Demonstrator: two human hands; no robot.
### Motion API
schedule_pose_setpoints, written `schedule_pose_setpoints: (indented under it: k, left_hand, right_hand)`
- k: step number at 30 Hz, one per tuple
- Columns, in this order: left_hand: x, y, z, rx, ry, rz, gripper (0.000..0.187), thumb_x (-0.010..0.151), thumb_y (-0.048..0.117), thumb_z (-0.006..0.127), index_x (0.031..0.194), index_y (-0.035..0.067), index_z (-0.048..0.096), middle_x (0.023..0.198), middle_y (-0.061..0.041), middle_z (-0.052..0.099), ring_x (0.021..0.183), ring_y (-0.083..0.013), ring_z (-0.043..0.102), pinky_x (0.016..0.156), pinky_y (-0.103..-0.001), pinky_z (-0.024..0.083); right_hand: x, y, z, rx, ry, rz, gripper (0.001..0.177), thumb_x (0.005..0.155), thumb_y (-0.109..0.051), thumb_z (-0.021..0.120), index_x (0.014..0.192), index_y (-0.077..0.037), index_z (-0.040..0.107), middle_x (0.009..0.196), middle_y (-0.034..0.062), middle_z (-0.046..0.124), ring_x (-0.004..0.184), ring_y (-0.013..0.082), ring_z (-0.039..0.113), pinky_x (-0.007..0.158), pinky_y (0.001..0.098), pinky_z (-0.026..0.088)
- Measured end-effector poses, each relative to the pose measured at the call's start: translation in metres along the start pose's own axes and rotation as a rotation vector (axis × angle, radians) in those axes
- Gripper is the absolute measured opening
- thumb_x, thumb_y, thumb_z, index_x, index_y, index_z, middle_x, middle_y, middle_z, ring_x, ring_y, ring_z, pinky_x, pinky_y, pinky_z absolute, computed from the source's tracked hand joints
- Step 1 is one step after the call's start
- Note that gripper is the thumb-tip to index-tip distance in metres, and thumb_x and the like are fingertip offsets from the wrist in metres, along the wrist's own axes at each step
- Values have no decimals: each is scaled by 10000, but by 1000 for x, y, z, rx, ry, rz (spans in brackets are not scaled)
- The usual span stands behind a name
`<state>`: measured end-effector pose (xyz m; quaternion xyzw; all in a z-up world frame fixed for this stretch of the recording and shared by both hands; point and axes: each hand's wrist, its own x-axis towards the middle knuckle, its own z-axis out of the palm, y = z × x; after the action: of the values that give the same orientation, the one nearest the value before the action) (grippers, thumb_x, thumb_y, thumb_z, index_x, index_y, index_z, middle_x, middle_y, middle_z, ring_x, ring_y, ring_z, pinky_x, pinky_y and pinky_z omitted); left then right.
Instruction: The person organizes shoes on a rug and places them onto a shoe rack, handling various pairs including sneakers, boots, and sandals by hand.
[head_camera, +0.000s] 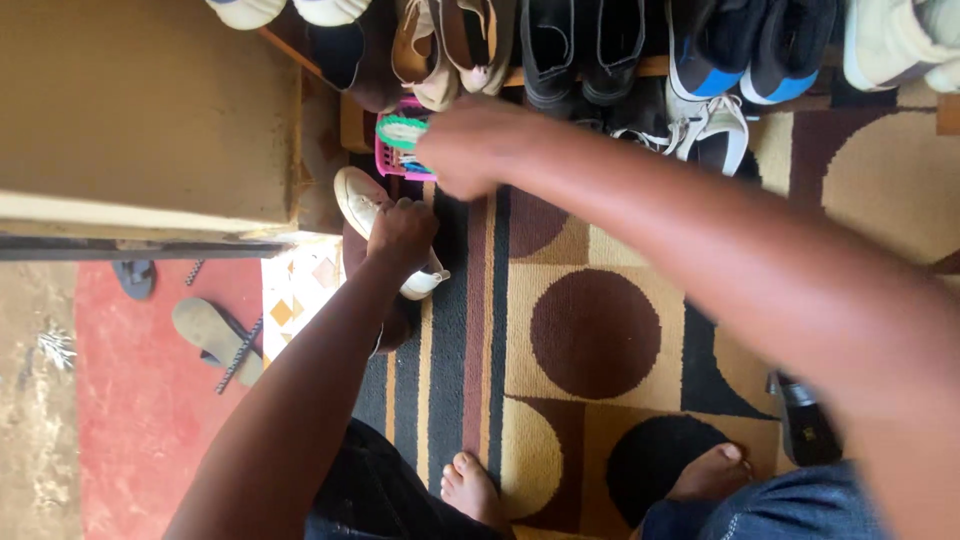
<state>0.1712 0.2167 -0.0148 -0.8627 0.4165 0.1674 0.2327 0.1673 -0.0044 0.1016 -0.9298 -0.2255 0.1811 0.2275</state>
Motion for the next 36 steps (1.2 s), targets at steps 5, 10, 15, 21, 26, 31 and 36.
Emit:
schedule_pose_setpoints:
  k: [5,10,15,21,26,31,36]
  left_hand:
    - [-2,-2,23,122,93,-14,235,839,247,699,1046,145,742,1045,-37,705,1066,-224,645,954,-390,476]
    - [-4,-6,37,242,102,-17,290,926,241,599,1182,158,707,1053,-51,711,1058,-247,642,921,-420,452]
    - [-1,-5,15,314,22,-21,238,898,253,622,1079,155,740,1097,-37,707,1077,-218,647,929,-399,474]
    - [4,-12,-36,51,117,-13,113,867,184,663,900,158,768,881,-72,757,866,-239,747,749,-376,585]
    - [-2,15,-78,-169,38,-27,146,808,262,700,823,134,767,820,-119,748,779,-279,748,694,-414,597]
    - [-7,58,-104,-229,-121,-36,185,888,280,669,812,138,761,813,-113,759,740,-270,758,660,-409,601]
    - [-24,96,-124,-335,-43,121,172,842,282,693,822,120,750,785,-107,748,692,-268,738,648,-410,580]
  right_hand:
    - [23,-2,30,225,234,33,133,845,-123,623,728,-63,649,738,162,680,678,295,682,661,496,533]
    - [-6,-1,77,258,102,47,130,885,-116,584,789,-98,669,796,164,708,737,328,708,690,485,541]
    - [-28,7,108,406,223,38,106,823,-125,615,777,-94,705,823,131,734,804,332,714,720,478,542]
    - [-19,18,141,594,649,77,86,823,-75,646,773,-57,714,813,129,734,826,292,729,733,433,564]
    - [-35,1,124,862,661,450,93,843,-119,662,875,-54,720,843,78,750,794,179,744,724,343,602]
    - [-109,5,83,867,144,521,265,979,-232,590,877,-10,693,721,104,712,672,211,752,650,373,614]
    - [-164,9,111,780,51,418,267,925,-234,604,1000,-35,765,873,91,767,744,153,699,680,341,536]
